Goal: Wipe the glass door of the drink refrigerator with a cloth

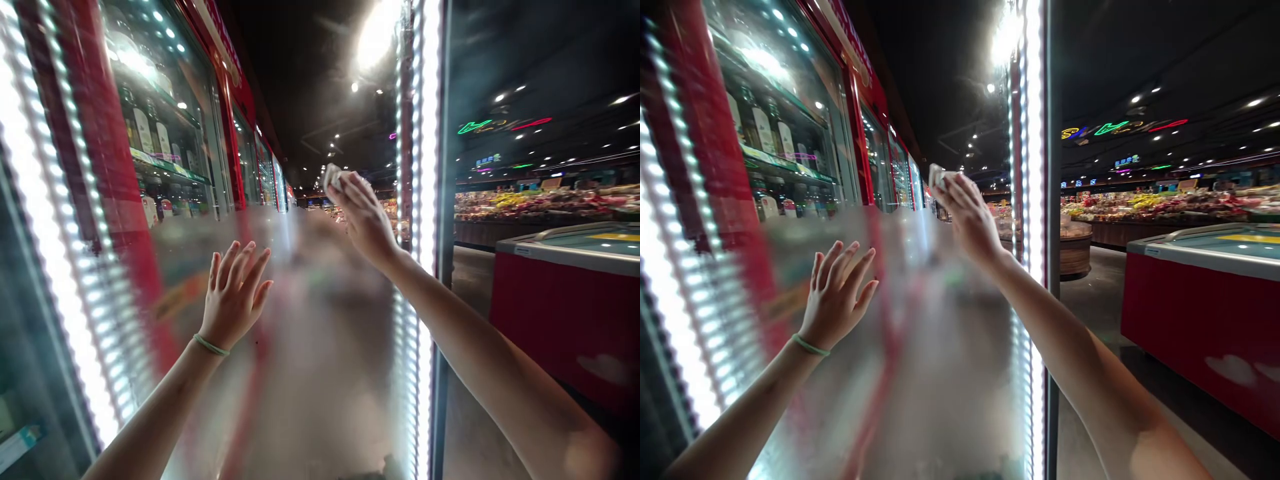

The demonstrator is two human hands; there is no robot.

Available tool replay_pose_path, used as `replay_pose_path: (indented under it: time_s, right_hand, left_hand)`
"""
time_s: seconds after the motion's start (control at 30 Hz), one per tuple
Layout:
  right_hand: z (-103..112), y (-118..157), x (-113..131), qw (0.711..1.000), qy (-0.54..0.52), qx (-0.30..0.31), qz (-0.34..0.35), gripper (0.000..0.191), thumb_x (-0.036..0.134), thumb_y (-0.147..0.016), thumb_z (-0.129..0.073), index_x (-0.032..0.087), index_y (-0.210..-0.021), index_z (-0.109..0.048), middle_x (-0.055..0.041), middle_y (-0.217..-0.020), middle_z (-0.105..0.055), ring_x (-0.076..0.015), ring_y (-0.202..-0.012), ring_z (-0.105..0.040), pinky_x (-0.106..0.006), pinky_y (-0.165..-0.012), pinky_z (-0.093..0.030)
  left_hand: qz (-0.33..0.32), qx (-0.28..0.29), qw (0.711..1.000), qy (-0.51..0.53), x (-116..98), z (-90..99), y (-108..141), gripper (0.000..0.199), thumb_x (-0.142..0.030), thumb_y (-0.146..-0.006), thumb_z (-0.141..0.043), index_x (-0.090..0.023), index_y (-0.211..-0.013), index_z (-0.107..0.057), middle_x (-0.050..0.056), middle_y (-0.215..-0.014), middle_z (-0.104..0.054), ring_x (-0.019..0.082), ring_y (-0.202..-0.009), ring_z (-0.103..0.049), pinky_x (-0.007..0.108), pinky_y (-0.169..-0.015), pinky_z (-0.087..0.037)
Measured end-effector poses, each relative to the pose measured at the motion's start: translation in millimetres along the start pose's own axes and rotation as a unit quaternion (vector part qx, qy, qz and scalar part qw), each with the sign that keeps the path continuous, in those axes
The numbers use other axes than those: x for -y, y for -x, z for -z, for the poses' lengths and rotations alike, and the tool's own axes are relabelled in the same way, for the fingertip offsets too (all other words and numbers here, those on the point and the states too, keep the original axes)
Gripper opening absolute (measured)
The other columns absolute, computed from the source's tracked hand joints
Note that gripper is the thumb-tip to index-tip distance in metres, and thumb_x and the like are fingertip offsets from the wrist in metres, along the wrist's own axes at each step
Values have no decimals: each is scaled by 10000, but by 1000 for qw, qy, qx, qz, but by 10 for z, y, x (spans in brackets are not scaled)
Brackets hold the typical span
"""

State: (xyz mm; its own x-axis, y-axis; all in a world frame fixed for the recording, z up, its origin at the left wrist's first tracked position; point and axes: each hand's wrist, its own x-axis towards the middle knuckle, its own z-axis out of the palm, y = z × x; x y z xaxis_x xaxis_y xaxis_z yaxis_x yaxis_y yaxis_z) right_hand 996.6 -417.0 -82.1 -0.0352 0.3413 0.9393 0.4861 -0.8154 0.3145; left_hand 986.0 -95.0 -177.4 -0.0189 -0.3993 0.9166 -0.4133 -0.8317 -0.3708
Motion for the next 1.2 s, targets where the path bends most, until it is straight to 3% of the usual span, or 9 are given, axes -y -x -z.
replay_pose_path:
  time_s: [0.13,0.33,0.5,0.7,0.9,1.07,1.2]
  right_hand:
    - [-34,45,89,997,-20,41,59,671,53,-1044,-414,421,-1605,-409,55,-1625,-512,-206,-1566,-387,-483,-1326,-353]
    - [-64,-94,105,1000,-11,11,7,688,51,-1035,-430,427,-1610,-392,59,-1650,-471,-244,-1593,-332,-561,-1333,-303]
    - [-75,-41,277,993,-42,86,67,657,62,-1043,-426,406,-1602,-417,38,-1621,-514,-211,-1558,-401,-490,-1330,-334]
    - [-89,-103,152,1000,-21,17,10,708,54,-1021,-449,444,-1608,-379,73,-1639,-479,-254,-1578,-364,-579,-1316,-343]
    - [-176,-54,392,992,-47,83,78,655,64,-1043,-433,418,-1594,-424,53,-1611,-522,-204,-1547,-419,-492,-1321,-356]
    - [-218,-127,352,999,-41,26,19,629,73,-1037,-459,391,-1579,-470,29,-1636,-490,-241,-1571,-378,-528,-1329,-326]
    - [-324,-303,542,995,-61,61,44,619,89,-1046,-456,391,-1586,-462,30,-1634,-492,-223,-1573,-373,-492,-1345,-293]
  left_hand:
    - [-6,6,1000,-7,47,-20,18,707,-308,-1005,-628,-292,-1649,-336,149,-1591,-509,350,-1581,-334,591,-1309,-229]
    - [-4,8,1000,-17,54,14,19,692,-319,-1012,-616,-284,-1646,-341,152,-1586,-514,351,-1579,-337,595,-1304,-241]
    - [-2,16,1000,-16,47,20,24,668,-316,-1015,-608,-265,-1634,-362,163,-1577,-519,345,-1568,-363,575,-1286,-299]
    - [0,14,1000,-15,54,53,57,661,-307,-1015,-603,-276,-1632,-367,152,-1581,-520,333,-1574,-353,561,-1292,-296]
    - [6,20,1000,-22,98,130,91,642,-301,-1016,-599,-255,-1621,-390,159,-1582,-516,338,-1572,-353,563,-1295,-285]
    - [9,23,999,-21,143,164,143,616,-299,-1019,-592,-246,-1608,-415,155,-1588,-511,345,-1572,-352,573,-1293,-284]
    - [19,31,999,-19,185,162,177,624,-309,-1026,-575,-258,-1620,-391,145,-1598,-506,344,-1570,-355,581,-1290,-284]
